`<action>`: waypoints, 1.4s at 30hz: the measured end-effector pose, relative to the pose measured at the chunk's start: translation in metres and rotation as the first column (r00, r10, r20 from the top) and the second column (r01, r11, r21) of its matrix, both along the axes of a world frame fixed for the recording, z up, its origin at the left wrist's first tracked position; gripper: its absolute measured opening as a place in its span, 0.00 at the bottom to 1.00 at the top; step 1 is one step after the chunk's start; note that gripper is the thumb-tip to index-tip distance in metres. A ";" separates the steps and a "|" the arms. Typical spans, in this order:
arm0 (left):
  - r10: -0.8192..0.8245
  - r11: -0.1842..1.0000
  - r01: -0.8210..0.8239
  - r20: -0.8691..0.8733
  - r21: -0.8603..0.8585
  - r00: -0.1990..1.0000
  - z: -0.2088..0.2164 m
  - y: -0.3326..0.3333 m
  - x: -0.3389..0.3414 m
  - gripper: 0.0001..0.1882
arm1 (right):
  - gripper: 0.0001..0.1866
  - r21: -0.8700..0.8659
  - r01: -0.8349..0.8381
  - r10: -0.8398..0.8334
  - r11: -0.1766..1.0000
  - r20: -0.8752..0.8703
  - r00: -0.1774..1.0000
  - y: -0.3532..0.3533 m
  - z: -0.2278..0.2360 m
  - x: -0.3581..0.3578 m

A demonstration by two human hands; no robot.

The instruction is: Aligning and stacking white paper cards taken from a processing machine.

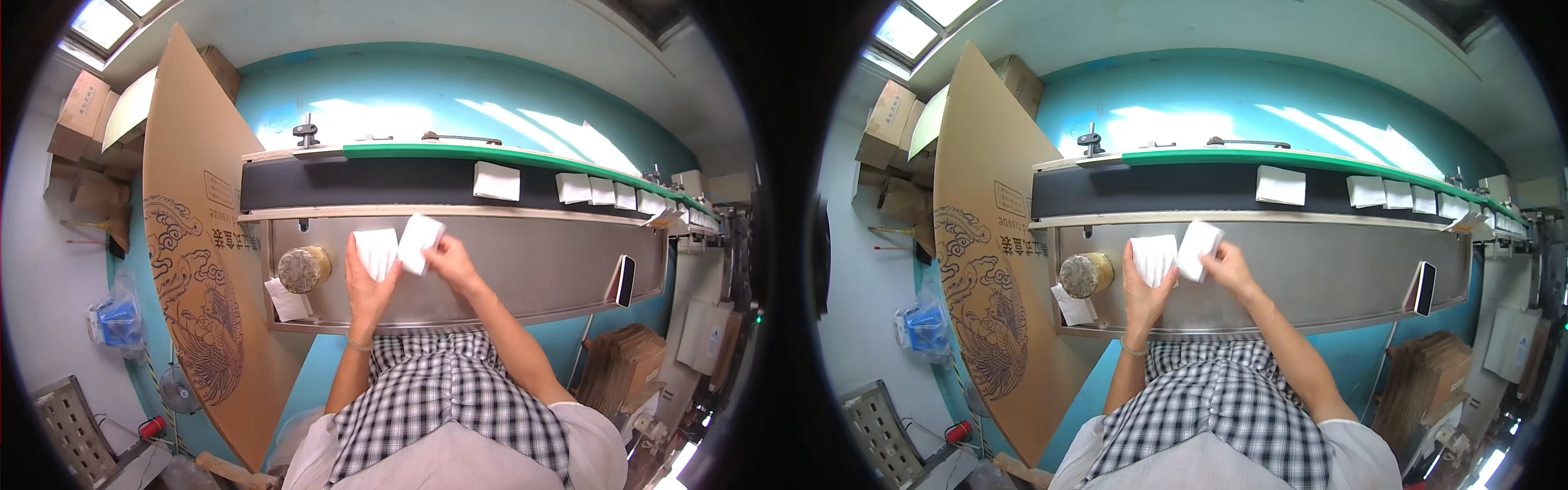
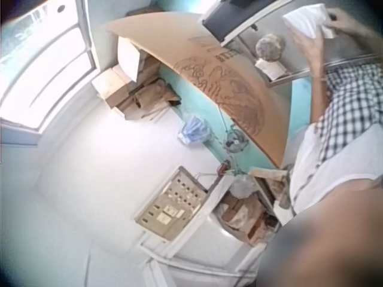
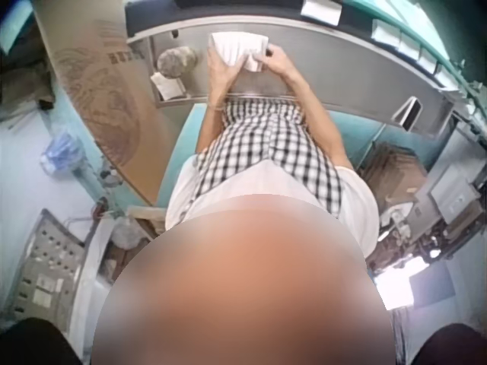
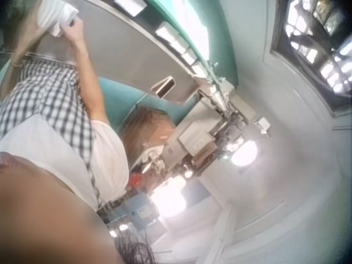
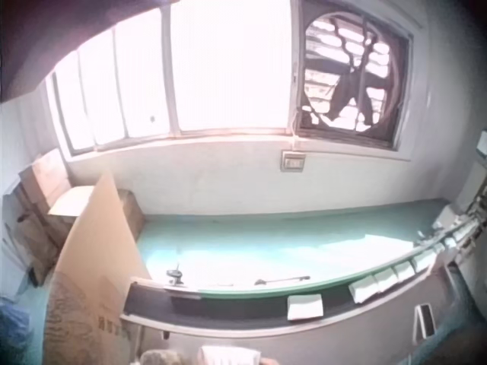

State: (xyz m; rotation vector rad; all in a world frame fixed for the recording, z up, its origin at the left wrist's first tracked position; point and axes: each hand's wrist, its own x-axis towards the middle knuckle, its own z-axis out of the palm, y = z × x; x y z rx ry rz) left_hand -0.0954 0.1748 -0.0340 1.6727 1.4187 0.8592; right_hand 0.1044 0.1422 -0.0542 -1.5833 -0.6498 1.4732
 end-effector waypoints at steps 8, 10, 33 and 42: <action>0.009 0.958 0.077 0.297 -0.276 0.955 -0.005 -0.002 0.009 0.47 | 0.23 0.160 -0.027 -0.001 0.987 0.168 0.986 0.010 -0.003 -0.033; -0.021 0.983 0.058 0.204 -0.176 0.979 -0.005 -0.004 0.007 0.46 | 0.21 0.080 0.085 -0.082 0.993 -0.040 0.996 0.002 -0.001 -0.034; -0.060 0.966 0.128 0.291 -0.222 0.955 -0.011 0.000 -0.004 0.43 | 0.17 -0.007 0.277 -0.277 0.961 -0.075 0.958 0.026 0.012 -0.013; -0.054 0.951 0.174 0.415 -0.256 0.908 -0.021 -0.002 -0.006 0.35 | 0.20 0.016 0.152 -0.148 0.988 -0.153 0.977 0.003 0.007 -0.060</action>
